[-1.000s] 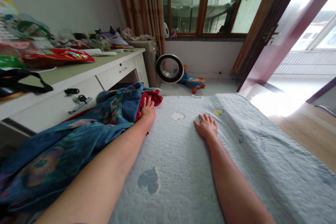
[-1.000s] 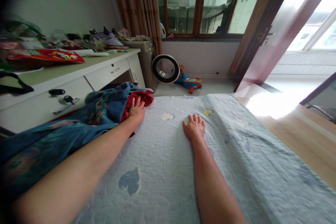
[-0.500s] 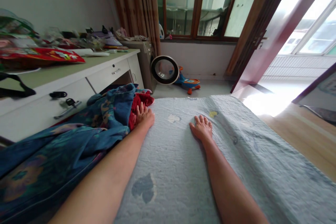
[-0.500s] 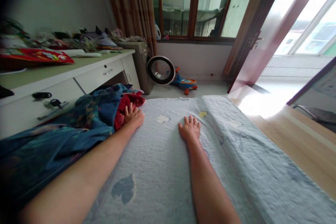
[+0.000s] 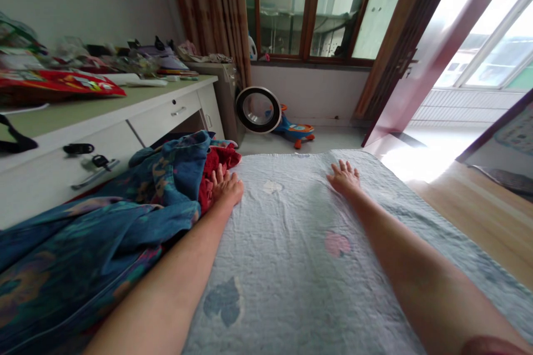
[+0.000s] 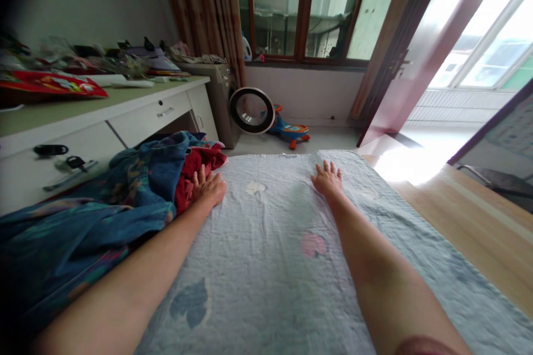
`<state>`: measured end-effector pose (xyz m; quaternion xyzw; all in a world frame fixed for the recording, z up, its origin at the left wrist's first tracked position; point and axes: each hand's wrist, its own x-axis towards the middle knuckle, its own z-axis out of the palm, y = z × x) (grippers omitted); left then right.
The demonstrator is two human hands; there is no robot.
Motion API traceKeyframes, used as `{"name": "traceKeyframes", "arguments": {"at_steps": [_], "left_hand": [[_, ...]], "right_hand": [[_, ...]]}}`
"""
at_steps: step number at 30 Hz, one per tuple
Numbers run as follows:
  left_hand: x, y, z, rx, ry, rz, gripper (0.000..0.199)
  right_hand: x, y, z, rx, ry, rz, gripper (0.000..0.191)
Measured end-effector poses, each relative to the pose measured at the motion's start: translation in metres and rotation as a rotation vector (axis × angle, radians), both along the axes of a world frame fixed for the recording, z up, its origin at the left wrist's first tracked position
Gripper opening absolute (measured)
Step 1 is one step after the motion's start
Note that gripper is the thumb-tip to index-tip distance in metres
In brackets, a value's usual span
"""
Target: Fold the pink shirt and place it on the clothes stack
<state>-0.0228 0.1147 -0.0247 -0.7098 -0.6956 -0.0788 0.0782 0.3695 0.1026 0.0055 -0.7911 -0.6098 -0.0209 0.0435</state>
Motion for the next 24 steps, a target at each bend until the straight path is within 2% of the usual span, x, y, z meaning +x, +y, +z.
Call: {"name": "traceKeyframes", "arguments": {"at_steps": [3,5,9,14,19,24], "left_hand": [[-0.001,0.003,-0.003,0.008,0.01,0.005,0.048],[-0.002,0.004,-0.005,0.017,0.014,0.005,0.047],[-0.004,0.008,-0.009,0.032,-0.011,-0.016,0.045],[0.006,0.019,-0.012,-0.033,-0.037,0.03,0.053],[0.02,0.03,-0.01,-0.067,-0.077,0.046,0.059],[0.025,0.028,-0.007,-0.069,-0.083,0.022,0.062]], "right_hand": [[0.03,0.004,-0.013,-0.053,0.008,-0.022,0.059],[0.039,0.006,-0.017,-0.057,0.021,-0.037,0.064],[0.041,0.009,-0.014,-0.077,0.023,-0.07,0.069],[0.045,0.003,-0.009,-0.096,0.01,-0.104,0.073],[0.054,-0.004,-0.01,-0.113,0.005,-0.13,0.071],[0.062,-0.008,-0.009,-0.143,0.02,-0.145,0.069]]}}
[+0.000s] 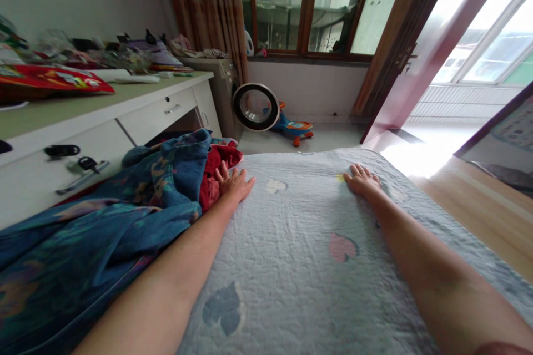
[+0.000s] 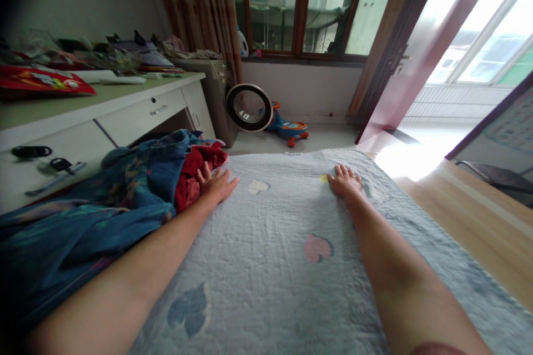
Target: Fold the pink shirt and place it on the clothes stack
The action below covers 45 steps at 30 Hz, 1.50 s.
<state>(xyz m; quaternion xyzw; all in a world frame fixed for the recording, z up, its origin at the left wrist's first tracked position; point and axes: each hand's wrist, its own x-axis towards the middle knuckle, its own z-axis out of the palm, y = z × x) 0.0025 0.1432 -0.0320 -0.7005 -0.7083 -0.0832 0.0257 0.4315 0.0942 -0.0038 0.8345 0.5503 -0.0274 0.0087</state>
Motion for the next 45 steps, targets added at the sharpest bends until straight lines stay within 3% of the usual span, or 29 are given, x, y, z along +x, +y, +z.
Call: {"name": "traceKeyframes", "arguments": {"at_steps": [3,6,9,12,15,22,32,38,45], "left_hand": [[0.001,-0.003,0.002,-0.003,0.005,-0.011,0.062],[0.001,-0.005,0.004,0.003,0.004,-0.013,0.062],[0.001,-0.006,0.004,0.007,0.004,-0.01,0.062],[0.001,-0.005,0.003,0.003,0.007,-0.008,0.064],[-0.001,-0.003,0.001,-0.008,0.013,-0.012,0.066],[-0.015,0.001,-0.005,-0.044,0.012,-0.026,0.069],[-0.039,0.019,-0.004,-0.077,0.02,0.09,0.074],[-0.068,0.029,-0.01,-0.041,0.027,0.155,0.074],[-0.096,0.029,-0.002,-0.105,0.057,0.215,0.078]], "right_hand": [[-0.006,0.002,0.005,-0.032,0.018,-0.044,0.068],[-0.04,0.006,0.008,0.023,-0.045,-0.074,0.066],[-0.097,0.008,0.004,0.176,-0.053,0.119,0.068],[-0.148,0.007,-0.011,0.148,0.067,0.257,0.071],[-0.171,0.003,-0.025,0.069,0.105,0.305,0.071],[-0.166,0.002,-0.028,0.042,0.094,0.319,0.072],[-0.167,0.0,-0.027,0.035,0.102,0.325,0.072],[-0.166,0.001,-0.028,0.05,0.108,0.338,0.072],[-0.166,0.0,-0.028,0.042,0.118,0.33,0.071]]}}
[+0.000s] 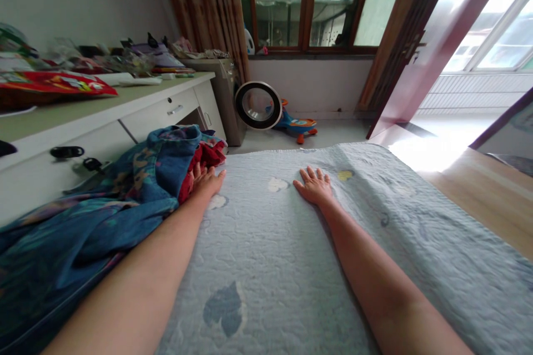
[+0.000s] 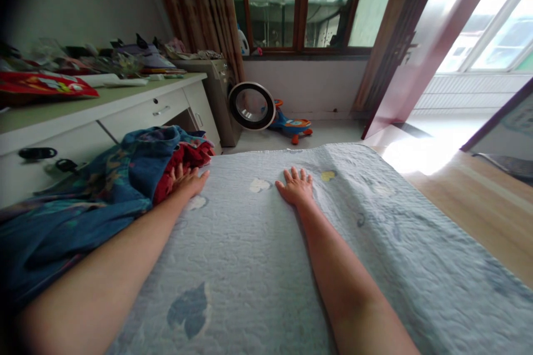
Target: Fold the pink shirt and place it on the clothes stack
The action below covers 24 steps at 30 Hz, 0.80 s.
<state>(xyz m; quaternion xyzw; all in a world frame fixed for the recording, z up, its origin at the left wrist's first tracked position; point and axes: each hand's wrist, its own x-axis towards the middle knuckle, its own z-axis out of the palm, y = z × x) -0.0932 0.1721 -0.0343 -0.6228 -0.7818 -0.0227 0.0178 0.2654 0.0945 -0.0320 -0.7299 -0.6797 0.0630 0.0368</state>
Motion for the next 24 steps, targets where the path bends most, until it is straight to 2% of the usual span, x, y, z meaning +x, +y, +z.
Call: {"name": "traceKeyframes", "arguments": {"at_steps": [5,9,10,13,16,18,21,24], "left_hand": [[0.013,-0.011,0.008,-0.056,-0.015,0.025,0.075],[0.045,-0.042,0.025,-0.124,-0.067,0.057,0.074],[0.053,-0.052,0.03,-0.127,-0.062,0.021,0.073],[0.064,-0.083,0.044,-0.066,-0.013,-0.101,0.054],[0.05,-0.108,0.049,0.022,0.128,-0.203,0.045],[0.031,-0.119,0.046,0.007,0.224,-0.241,0.042],[0.002,-0.127,0.037,-0.04,0.303,-0.256,0.044],[-0.017,-0.127,0.029,-0.007,0.321,-0.255,0.049]], "right_hand": [[-0.001,-0.001,0.0,0.027,-0.009,0.011,0.07],[-0.002,-0.002,0.002,0.024,-0.018,0.005,0.07],[-0.002,-0.002,0.002,0.021,-0.019,0.005,0.071],[-0.002,-0.003,0.003,0.016,-0.02,0.007,0.071],[-0.002,-0.003,0.003,0.03,-0.021,0.009,0.07],[-0.002,-0.003,0.002,0.039,-0.026,0.012,0.069],[-0.001,-0.002,0.001,0.043,-0.035,0.02,0.069],[0.0,-0.002,0.0,0.043,-0.037,0.027,0.069]]}}
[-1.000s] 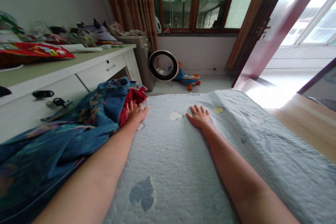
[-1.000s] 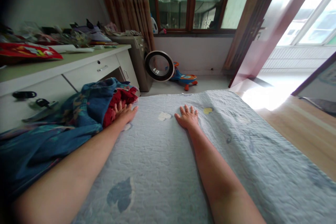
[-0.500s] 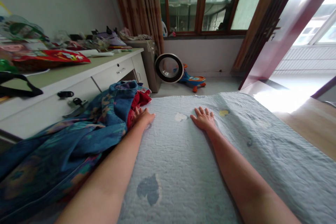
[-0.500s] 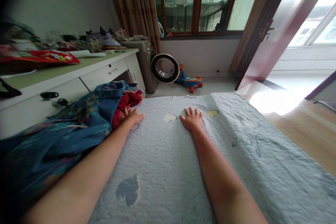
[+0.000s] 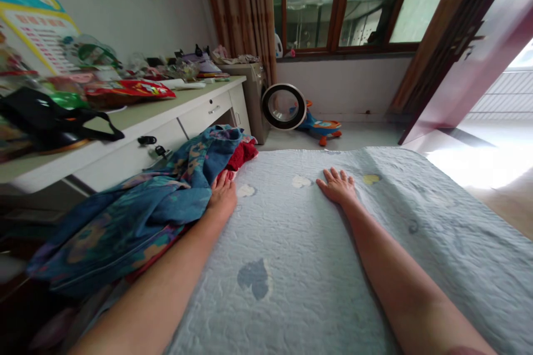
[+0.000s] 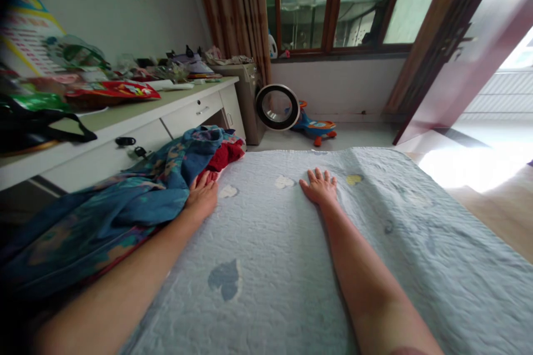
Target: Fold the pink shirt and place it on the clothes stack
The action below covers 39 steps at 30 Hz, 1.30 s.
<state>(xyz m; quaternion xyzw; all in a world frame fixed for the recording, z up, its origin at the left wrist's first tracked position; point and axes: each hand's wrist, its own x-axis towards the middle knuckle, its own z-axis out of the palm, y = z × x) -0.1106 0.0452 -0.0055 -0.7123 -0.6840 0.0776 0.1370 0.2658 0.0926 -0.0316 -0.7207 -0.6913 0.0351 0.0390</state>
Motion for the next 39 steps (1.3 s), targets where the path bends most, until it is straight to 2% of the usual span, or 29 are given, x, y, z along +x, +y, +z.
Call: {"name": "traceKeyframes", "arguments": {"at_steps": [7,11,14,18,20,23,26,29,32,36,39], "left_hand": [[-0.024,0.006,-0.006,0.029,-0.105,0.03,0.048],[-0.014,-0.001,-0.005,0.029,-0.101,0.059,0.046],[0.012,-0.019,-0.005,0.008,-0.152,0.064,0.043],[0.054,-0.064,-0.017,-0.132,-0.336,0.073,0.061],[0.069,-0.087,-0.024,-0.112,-0.374,0.015,0.064],[0.077,-0.11,-0.028,-0.067,-0.39,-0.057,0.064],[0.076,-0.115,-0.025,-0.075,-0.411,-0.063,0.065],[0.075,-0.114,-0.02,-0.054,-0.425,-0.068,0.064],[0.076,-0.118,-0.017,-0.001,-0.428,-0.114,0.056],[0.077,-0.136,-0.016,-0.009,-0.437,-0.159,0.053],[0.072,-0.156,-0.017,-0.07,-0.45,-0.045,0.062]], "right_hand": [[0.001,0.001,0.0,-0.004,-0.008,-0.001,0.07],[0.0,0.0,0.001,-0.008,-0.007,-0.004,0.071],[-0.001,-0.002,0.001,0.01,-0.006,0.003,0.07],[-0.003,-0.005,0.002,0.037,-0.005,0.003,0.068],[-0.003,-0.004,0.005,0.031,-0.009,0.006,0.068],[-0.002,-0.002,0.017,-0.061,-0.029,0.014,0.067],[-0.008,-0.011,0.033,-0.185,-0.072,-0.008,0.065],[-0.024,-0.047,0.046,-0.113,-0.07,0.075,0.064],[-0.039,-0.108,0.049,-0.07,-0.015,0.189,0.065],[-0.037,-0.189,0.035,-0.166,0.0,0.294,0.066],[-0.023,-0.226,0.02,-0.127,0.012,0.306,0.061]]}}
